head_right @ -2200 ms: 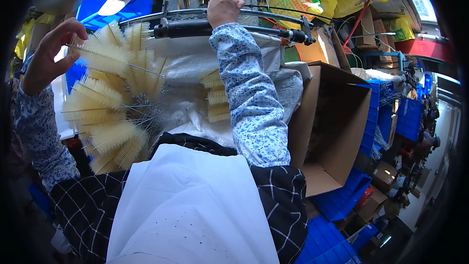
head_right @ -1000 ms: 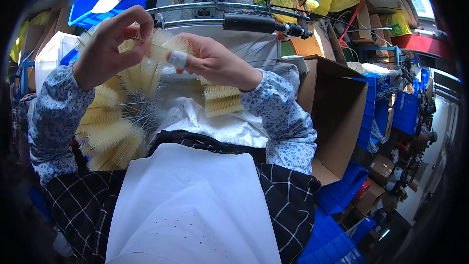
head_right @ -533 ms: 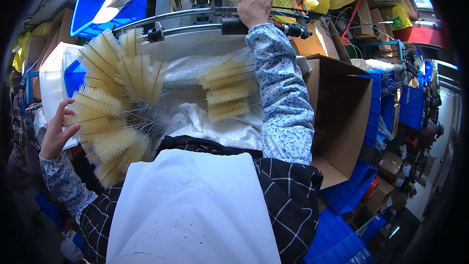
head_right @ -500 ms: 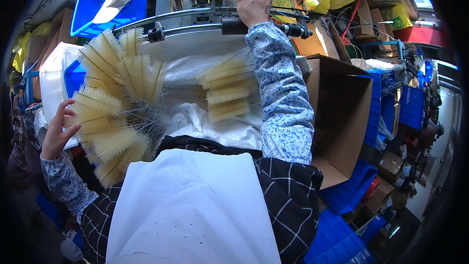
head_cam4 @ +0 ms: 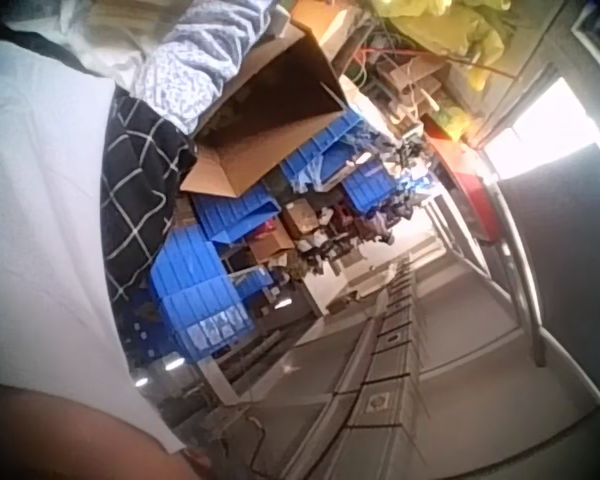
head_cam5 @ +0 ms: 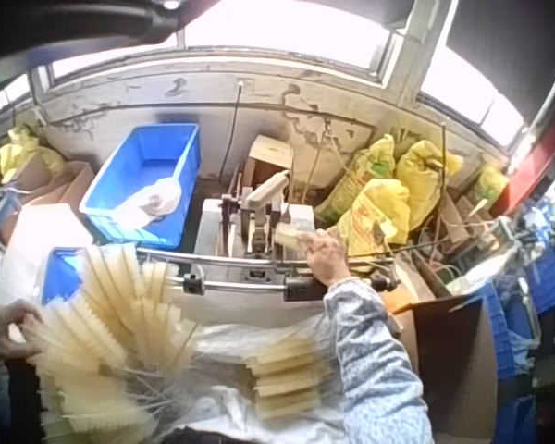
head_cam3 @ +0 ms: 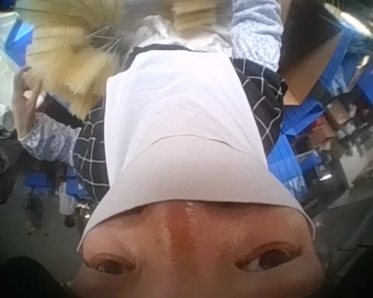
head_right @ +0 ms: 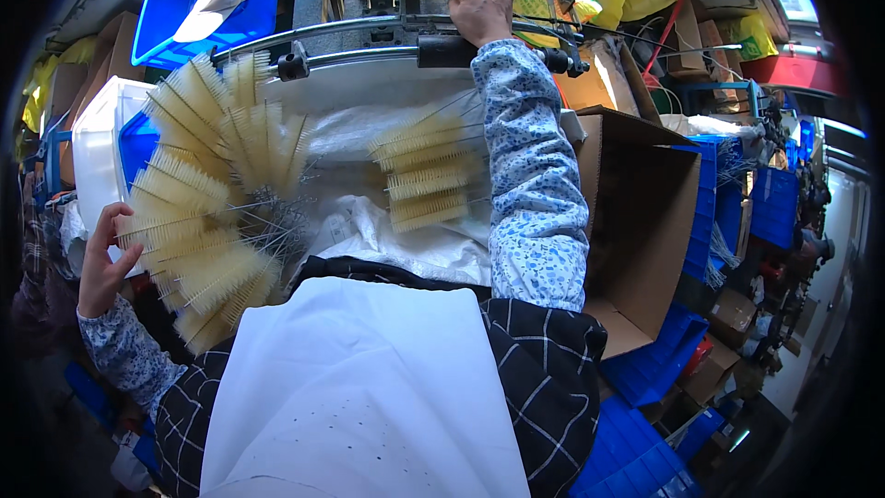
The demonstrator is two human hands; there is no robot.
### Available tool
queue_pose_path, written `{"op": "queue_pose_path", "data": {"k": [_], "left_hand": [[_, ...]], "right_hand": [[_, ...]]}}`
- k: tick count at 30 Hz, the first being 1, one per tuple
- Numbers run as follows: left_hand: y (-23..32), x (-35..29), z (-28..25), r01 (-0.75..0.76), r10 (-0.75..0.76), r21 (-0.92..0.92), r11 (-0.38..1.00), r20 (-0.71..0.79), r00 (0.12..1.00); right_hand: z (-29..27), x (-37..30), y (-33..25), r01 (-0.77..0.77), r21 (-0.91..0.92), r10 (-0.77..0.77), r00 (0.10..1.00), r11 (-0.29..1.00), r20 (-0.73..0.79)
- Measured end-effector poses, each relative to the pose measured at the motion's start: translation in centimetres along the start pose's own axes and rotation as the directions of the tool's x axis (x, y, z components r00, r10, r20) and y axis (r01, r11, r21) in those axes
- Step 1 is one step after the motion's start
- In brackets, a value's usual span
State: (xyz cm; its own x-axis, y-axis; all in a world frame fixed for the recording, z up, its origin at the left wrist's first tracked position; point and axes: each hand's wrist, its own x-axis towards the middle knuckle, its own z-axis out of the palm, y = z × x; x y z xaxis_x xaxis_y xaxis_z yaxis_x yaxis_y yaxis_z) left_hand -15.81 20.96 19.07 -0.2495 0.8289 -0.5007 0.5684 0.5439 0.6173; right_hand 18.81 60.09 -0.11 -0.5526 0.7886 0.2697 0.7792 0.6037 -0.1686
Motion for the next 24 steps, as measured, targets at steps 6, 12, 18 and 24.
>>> {"op": "queue_pose_path", "data": {"k": [6,12,18,24], "left_hand": [[-0.1,1.8,0.0,-0.234,0.225,-0.114,0.966,-0.089,0.97],[-0.7,1.9,-2.8,-0.405,0.392,-0.006,0.914,-0.237,0.889],[-3.2,1.5,-5.5,-0.53,0.445,-0.116,0.84,-0.41,0.796],[-2.1,2.5,-6.0,-0.547,0.5,-0.069,0.834,-0.325,0.803]], "right_hand": [[3.2,2.3,1.3,0.084,-0.143,-0.087,0.996,0.986,-0.014],[3.1,1.1,2.9,0.024,-0.255,-0.062,0.988,0.967,-0.143],[0.3,-1.7,4.0,-0.245,-0.039,0.24,0.965,0.969,-0.109],[2.0,-1.2,2.8,-0.189,0.132,0.211,0.961,0.973,-0.18]]}}
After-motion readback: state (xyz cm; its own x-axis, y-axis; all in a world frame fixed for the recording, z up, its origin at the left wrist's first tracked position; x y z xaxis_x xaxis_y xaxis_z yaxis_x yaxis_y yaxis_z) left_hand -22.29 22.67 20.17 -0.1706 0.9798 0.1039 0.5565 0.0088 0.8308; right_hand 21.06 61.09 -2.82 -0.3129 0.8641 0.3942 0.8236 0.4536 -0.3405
